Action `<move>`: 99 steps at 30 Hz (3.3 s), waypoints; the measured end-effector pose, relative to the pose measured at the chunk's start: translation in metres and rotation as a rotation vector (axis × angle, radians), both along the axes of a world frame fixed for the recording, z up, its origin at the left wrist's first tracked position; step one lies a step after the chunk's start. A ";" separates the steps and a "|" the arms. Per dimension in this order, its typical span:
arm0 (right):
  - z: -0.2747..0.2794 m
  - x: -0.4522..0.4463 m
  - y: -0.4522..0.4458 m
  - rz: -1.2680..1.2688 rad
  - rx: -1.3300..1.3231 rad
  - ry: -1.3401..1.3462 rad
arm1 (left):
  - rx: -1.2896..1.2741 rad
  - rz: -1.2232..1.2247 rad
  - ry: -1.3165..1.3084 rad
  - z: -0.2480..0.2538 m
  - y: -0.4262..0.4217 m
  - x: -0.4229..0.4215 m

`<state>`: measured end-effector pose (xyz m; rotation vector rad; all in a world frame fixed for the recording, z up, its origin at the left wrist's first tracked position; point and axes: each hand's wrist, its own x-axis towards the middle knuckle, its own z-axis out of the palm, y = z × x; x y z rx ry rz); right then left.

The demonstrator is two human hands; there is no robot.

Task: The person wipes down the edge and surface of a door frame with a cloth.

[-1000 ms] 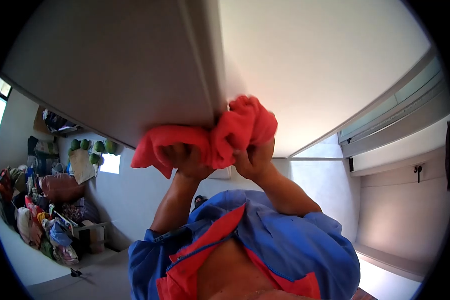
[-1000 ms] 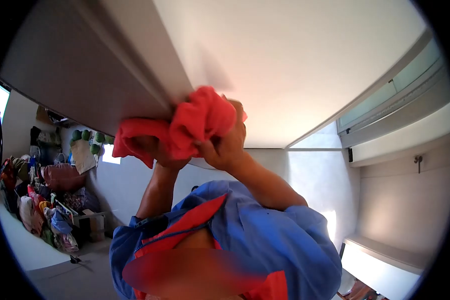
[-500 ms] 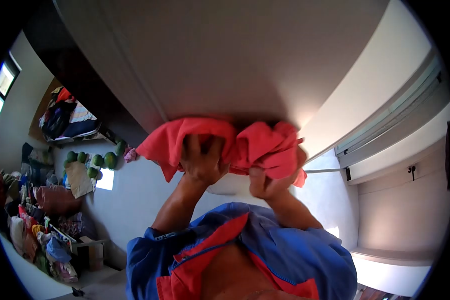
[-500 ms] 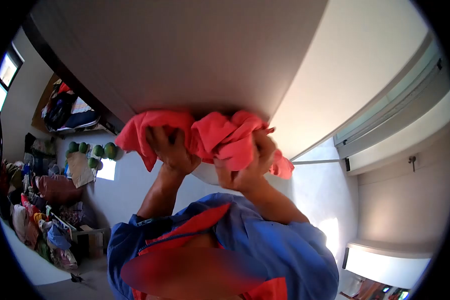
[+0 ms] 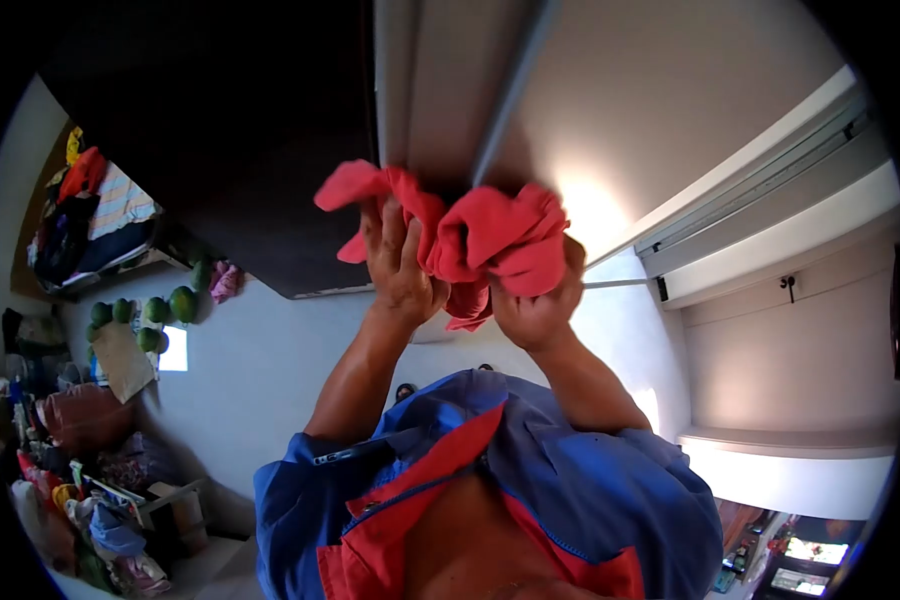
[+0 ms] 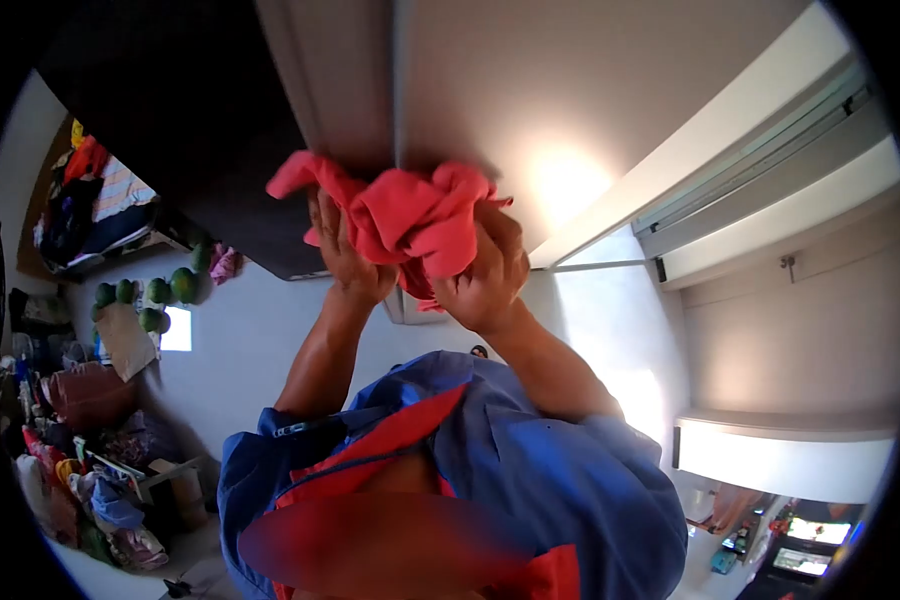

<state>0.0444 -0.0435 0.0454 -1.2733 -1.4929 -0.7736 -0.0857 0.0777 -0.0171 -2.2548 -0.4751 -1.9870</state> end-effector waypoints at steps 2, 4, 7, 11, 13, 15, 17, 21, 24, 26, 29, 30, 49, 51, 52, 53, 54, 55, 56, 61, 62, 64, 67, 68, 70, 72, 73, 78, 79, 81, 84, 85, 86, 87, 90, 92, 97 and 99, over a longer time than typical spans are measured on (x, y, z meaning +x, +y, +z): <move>-0.036 -0.006 0.003 0.029 -0.025 0.023 | -0.116 -0.011 -0.059 -0.064 -0.006 0.007; -0.103 -0.008 0.000 0.099 -0.149 0.100 | -0.245 -0.042 -0.024 -0.129 -0.013 0.004; -0.154 -0.012 -0.011 0.061 -0.428 0.181 | -0.399 -0.098 -0.035 -0.185 -0.031 -0.001; -0.112 -0.016 -0.006 0.111 -0.408 0.130 | -0.832 -0.415 -0.279 -0.167 -0.042 0.004; -0.093 -0.016 0.002 0.130 -0.333 0.064 | -0.758 -0.330 -0.201 -0.105 -0.032 -0.010; -0.074 -0.019 0.008 0.108 -0.207 -0.026 | -0.724 -0.287 -0.146 -0.069 -0.026 -0.017; -0.075 -0.023 0.010 0.141 -0.191 -0.010 | -0.710 -0.337 -0.177 -0.070 -0.024 -0.010; -0.095 -0.002 0.004 0.230 -0.225 0.115 | -1.040 -0.770 -0.899 -0.084 -0.046 0.016; -0.063 0.025 -0.003 0.261 -0.174 0.112 | -0.808 -0.462 -0.701 -0.046 -0.062 0.032; -0.031 0.045 -0.009 0.290 -0.052 0.176 | -0.533 -0.129 -0.484 -0.036 -0.057 0.037; -0.007 0.073 -0.017 0.271 -0.026 0.150 | -0.215 0.256 -0.087 -0.002 -0.065 0.056; -0.005 0.082 -0.020 0.302 -0.040 0.174 | -0.202 0.317 -0.038 0.001 -0.069 0.068; -0.032 0.209 0.000 1.026 -0.066 0.775 | -0.125 0.416 0.244 -0.028 -0.107 0.181; -0.060 0.209 -0.005 0.971 -0.227 0.895 | -0.123 0.412 0.253 -0.047 -0.118 0.185; -0.066 0.212 -0.008 0.951 -0.313 0.935 | -0.120 0.416 0.257 -0.057 -0.121 0.185; -0.069 0.217 -0.008 0.954 -0.309 0.937 | -0.131 0.438 0.300 -0.067 -0.122 0.183; -0.069 0.222 -0.007 0.831 -0.387 0.887 | -0.141 0.457 0.342 -0.072 -0.121 0.183; -0.064 0.224 -0.009 0.703 -0.470 0.836 | -0.144 0.456 0.344 -0.057 -0.119 0.182; -0.056 0.226 -0.010 0.701 -0.482 0.843 | -0.110 0.494 0.346 -0.042 -0.116 0.180; 0.041 0.221 -0.007 1.047 -0.214 0.830 | 0.071 0.518 0.117 0.072 -0.098 0.189; 0.040 0.221 -0.011 1.049 -0.219 0.830 | 0.069 0.519 0.095 0.080 -0.098 0.190; 0.042 0.227 -0.014 1.081 -0.082 0.485 | 0.027 0.520 0.078 0.070 -0.097 0.192; -0.027 0.219 -0.015 0.815 -0.202 0.422 | -0.115 0.467 0.059 0.012 -0.101 0.195; -0.053 0.213 -0.007 0.750 -0.128 0.434 | -0.128 0.460 0.066 -0.005 -0.106 0.194; -0.070 0.201 -0.015 0.706 -0.168 0.559 | -0.067 0.501 0.110 -0.031 -0.108 0.187; -0.069 0.193 -0.016 0.645 -0.209 0.686 | -0.011 0.527 0.156 -0.040 -0.101 0.174; -0.061 0.195 -0.021 0.622 -0.156 0.602 | -0.046 0.537 0.231 -0.034 -0.102 0.166; 0.020 0.180 -0.029 0.747 -0.094 0.406 | 0.069 0.508 0.030 0.040 -0.083 0.154; 0.020 0.178 -0.029 0.743 -0.092 0.399 | 0.085 0.519 0.053 0.040 -0.079 0.146; 0.018 0.164 -0.032 0.541 -0.026 0.174 | 0.031 0.501 0.045 0.019 -0.075 0.128; -0.036 0.128 -0.037 0.653 -0.213 0.334 | -0.022 0.501 0.048 -0.024 -0.065 0.101; -0.045 0.114 -0.035 0.653 -0.223 0.326 | -0.014 0.506 0.068 -0.029 -0.065 0.092; -0.053 0.097 -0.032 0.558 -0.228 0.325 | -0.024 0.505 0.061 -0.034 -0.064 0.083; -0.053 0.081 -0.028 0.460 -0.230 0.323 | -0.101 0.432 -0.019 -0.032 -0.064 0.076; -0.032 0.061 -0.021 0.488 -0.319 0.465 | -0.170 0.335 -0.112 -0.013 -0.054 0.055; -0.021 0.060 -0.009 0.565 -0.216 0.282 | -0.178 0.312 -0.128 0.006 -0.047 0.045; -0.036 0.041 -0.007 0.311 -0.276 0.100 | -0.151 0.207 -0.157 -0.022 -0.029 0.029; -0.066 0.034 -0.011 0.288 -0.330 0.045 | -0.182 0.165 -0.107 -0.090 -0.035 0.028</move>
